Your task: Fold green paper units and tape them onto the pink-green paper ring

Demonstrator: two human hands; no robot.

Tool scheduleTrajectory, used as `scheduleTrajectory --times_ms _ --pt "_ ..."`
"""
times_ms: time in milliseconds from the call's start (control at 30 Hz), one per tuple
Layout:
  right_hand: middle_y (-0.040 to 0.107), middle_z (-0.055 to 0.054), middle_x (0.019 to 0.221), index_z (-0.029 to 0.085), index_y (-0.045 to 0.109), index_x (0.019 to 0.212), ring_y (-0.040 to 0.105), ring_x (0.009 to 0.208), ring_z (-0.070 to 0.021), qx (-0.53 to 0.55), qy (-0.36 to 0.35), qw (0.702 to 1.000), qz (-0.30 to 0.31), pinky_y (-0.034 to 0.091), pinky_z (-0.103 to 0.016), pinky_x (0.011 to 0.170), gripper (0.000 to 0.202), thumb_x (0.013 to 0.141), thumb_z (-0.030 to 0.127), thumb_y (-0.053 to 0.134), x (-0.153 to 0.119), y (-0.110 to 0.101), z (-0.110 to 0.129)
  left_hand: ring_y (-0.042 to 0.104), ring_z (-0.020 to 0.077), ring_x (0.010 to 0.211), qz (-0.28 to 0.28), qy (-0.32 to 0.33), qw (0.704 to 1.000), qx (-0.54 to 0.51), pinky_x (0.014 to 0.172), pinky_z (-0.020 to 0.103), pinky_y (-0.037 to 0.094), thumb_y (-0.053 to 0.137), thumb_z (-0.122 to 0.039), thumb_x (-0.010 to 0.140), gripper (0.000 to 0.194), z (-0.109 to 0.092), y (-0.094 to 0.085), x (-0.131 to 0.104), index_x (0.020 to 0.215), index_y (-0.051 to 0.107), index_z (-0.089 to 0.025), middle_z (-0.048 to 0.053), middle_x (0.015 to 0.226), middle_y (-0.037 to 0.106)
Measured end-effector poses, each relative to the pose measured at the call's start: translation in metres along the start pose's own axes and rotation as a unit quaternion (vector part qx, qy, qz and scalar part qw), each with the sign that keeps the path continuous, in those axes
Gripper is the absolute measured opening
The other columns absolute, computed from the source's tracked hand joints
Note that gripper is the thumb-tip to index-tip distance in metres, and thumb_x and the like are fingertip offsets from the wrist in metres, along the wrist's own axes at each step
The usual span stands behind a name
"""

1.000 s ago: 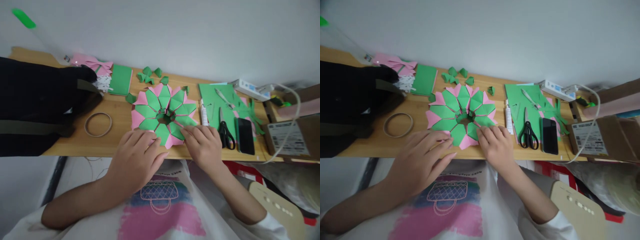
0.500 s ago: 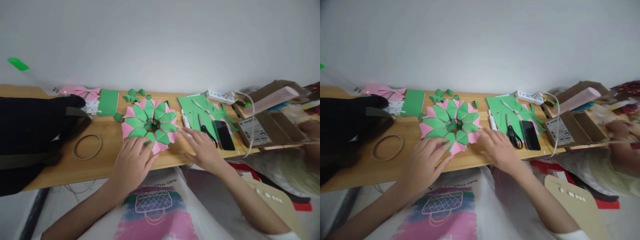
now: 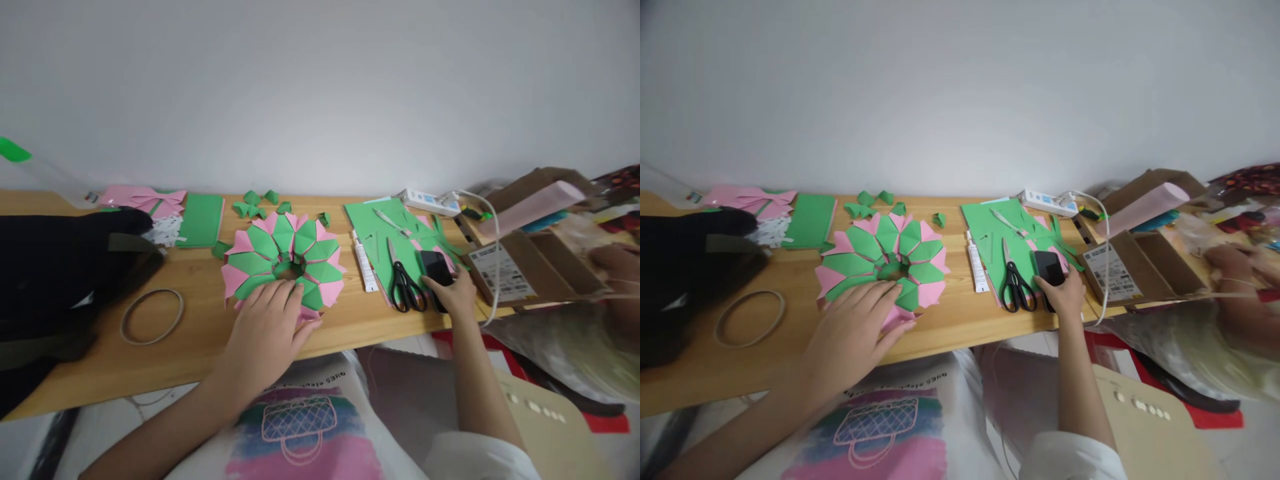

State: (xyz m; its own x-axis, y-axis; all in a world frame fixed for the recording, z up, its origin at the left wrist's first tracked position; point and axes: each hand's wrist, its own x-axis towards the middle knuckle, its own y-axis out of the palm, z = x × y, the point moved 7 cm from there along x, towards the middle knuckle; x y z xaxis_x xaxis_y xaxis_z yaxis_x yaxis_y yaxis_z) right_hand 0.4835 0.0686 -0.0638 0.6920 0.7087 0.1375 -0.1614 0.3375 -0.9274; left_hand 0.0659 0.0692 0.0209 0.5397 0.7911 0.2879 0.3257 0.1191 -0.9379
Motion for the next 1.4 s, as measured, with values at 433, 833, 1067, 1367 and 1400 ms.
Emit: scheduleTrajectory --times_ms 433,833,1067,1367,1400 --pt "0.062 -0.025 0.123 0.006 0.045 0.135 0.056 0.112 -0.0421 0.048 0.013 0.998 -0.033 0.042 -0.053 0.096 0.097 0.057 0.058 0.067 -0.008 0.003 -0.004 0.065 0.0347 0.104 0.050 0.005 0.999 0.002 0.088 0.049 0.053 0.068 -0.031 0.083 0.044 0.002 0.014 0.011 0.119 0.059 -0.007 0.020 0.114 0.069" --pt "0.061 -0.028 0.124 0.003 0.049 0.132 0.055 0.112 -0.0445 0.050 0.016 0.998 -0.026 0.040 -0.057 0.097 0.103 0.053 0.068 0.064 -0.007 0.001 -0.003 0.065 0.0329 0.105 0.057 0.033 0.998 -0.014 0.089 0.047 0.054 0.072 -0.026 0.080 0.046 -0.004 0.013 0.010 0.119 0.058 -0.007 0.017 0.114 0.069" --pt "0.060 -0.026 0.127 0.008 0.051 0.130 0.055 0.114 -0.0435 0.051 0.015 0.998 -0.030 0.040 -0.056 0.098 0.099 0.052 0.068 0.067 -0.004 0.003 -0.008 0.065 0.0338 0.105 0.052 0.037 0.998 -0.007 0.095 0.051 0.052 0.075 -0.026 0.078 0.048 -0.005 0.013 0.011 0.119 0.059 -0.005 0.018 0.113 0.070" --pt "0.063 -0.025 0.122 0.007 0.050 0.131 0.058 0.110 -0.0409 0.041 0.013 0.998 -0.039 0.043 -0.056 0.096 0.094 0.059 0.065 0.066 -0.010 0.001 -0.003 0.064 0.0342 0.109 0.037 0.051 0.998 0.007 0.100 0.053 0.048 0.071 -0.036 0.082 0.049 -0.005 0.009 0.008 0.120 0.058 -0.007 0.019 0.117 0.069" --pt "0.063 -0.026 0.122 0.006 0.049 0.132 0.058 0.110 -0.0415 0.036 0.012 0.999 -0.038 0.043 -0.056 0.096 0.095 0.060 0.064 0.066 -0.011 0.000 -0.002 0.064 0.0349 0.110 0.033 0.057 0.998 0.007 0.101 0.054 0.047 0.073 -0.039 0.081 0.053 -0.005 0.006 0.007 0.121 0.058 -0.006 0.020 0.118 0.069"
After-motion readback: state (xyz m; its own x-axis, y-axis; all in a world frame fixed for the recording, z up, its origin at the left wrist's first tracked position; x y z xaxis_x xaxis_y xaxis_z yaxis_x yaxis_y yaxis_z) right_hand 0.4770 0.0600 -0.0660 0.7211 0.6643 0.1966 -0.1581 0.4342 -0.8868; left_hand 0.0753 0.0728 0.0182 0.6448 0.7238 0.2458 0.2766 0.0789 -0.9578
